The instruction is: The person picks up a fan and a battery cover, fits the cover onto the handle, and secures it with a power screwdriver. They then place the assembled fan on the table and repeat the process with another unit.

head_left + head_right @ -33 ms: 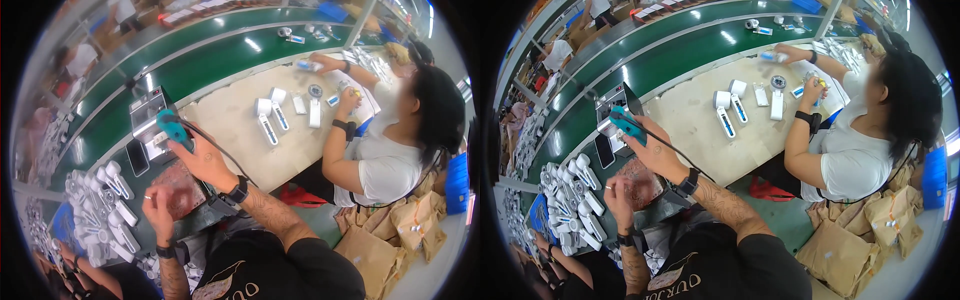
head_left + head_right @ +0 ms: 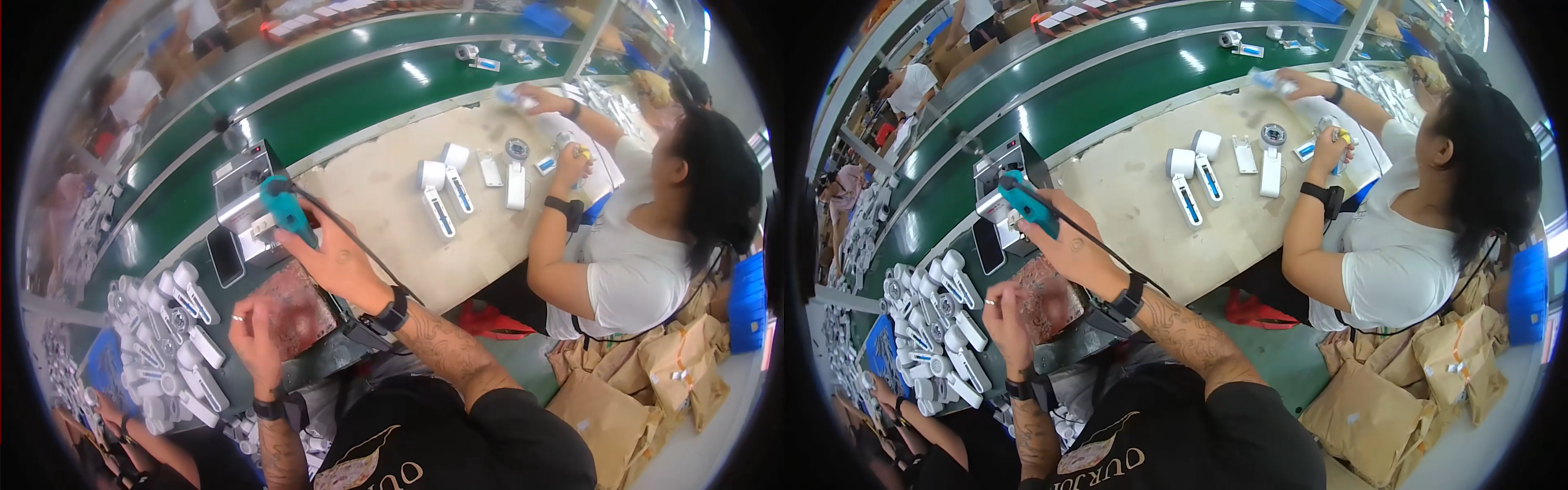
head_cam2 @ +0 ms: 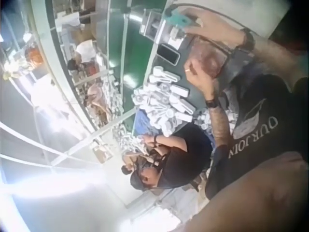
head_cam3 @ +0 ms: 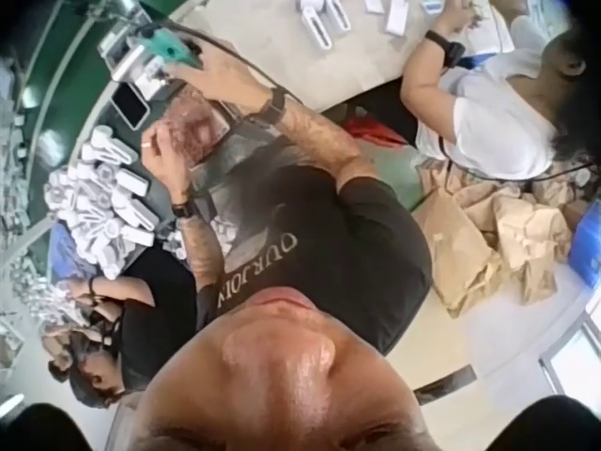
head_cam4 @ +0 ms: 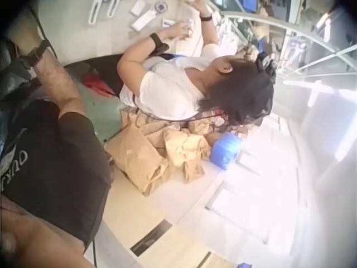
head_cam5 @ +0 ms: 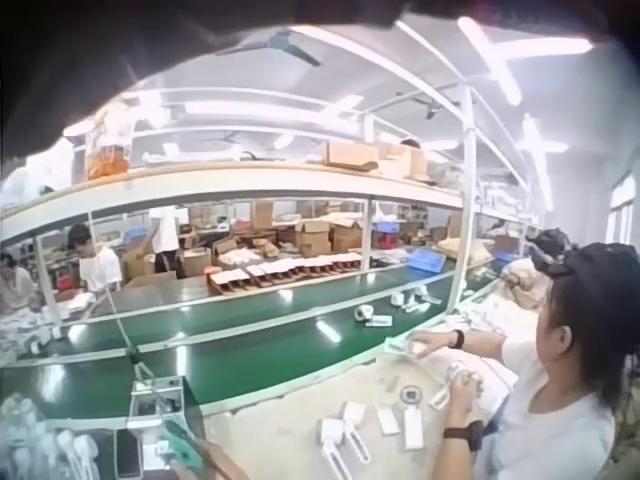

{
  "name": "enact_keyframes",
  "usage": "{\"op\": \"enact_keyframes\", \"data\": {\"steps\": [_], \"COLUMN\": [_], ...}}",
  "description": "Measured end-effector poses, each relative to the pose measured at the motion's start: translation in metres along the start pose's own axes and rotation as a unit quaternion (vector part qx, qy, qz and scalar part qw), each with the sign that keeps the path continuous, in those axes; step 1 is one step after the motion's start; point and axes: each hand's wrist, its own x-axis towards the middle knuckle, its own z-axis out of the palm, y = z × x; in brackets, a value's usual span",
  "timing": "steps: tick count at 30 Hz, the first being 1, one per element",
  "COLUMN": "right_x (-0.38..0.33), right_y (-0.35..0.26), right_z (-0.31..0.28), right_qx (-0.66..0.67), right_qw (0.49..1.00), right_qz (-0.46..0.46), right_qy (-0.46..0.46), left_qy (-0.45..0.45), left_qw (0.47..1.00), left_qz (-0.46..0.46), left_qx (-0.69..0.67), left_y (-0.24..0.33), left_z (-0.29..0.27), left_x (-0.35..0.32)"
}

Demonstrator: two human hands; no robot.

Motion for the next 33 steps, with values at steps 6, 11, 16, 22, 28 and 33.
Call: {"op": "enact_keyframes", "data": {"steps": [6,11,16,22,28,33], "right_x": [-0.033,-0.063,-0.082,-0.075,-0.048,-0.043], "right_y": [-0.008,-0.013,-0.023,-0.015,0.002,-0.007], "right_z": [-0.064,-0.118,-0.135,-0.13,-0.088,-0.058], "right_qx": [-0.02,-0.037,-0.007,-0.03,0.053,0.097], "right_qw": [0.999,0.988,0.985,0.99,0.998,0.994], "right_qz": [0.009,0.019,0.01,0.027,0.041,0.043], "right_qy": [0.023,0.147,0.172,0.135,0.019,-0.001], "left_qy": [-0.125,-0.214,-0.18,-0.224,-0.212,-0.227], "left_qw": [0.991,0.932,0.95,0.959,0.949,0.914], "left_qz": [0.035,0.198,0.19,0.126,0.158,0.237], "left_qx": [0.041,0.214,0.172,0.12,0.17,0.238], "left_y": [0.031,-0.008,-0.061,-0.036,0.015,-0.013], "left_z": [0.084,0.215,0.27,0.232,0.082,0.021], "left_x": [0.056,0.101,0.094,0.079,0.051,0.046]}}
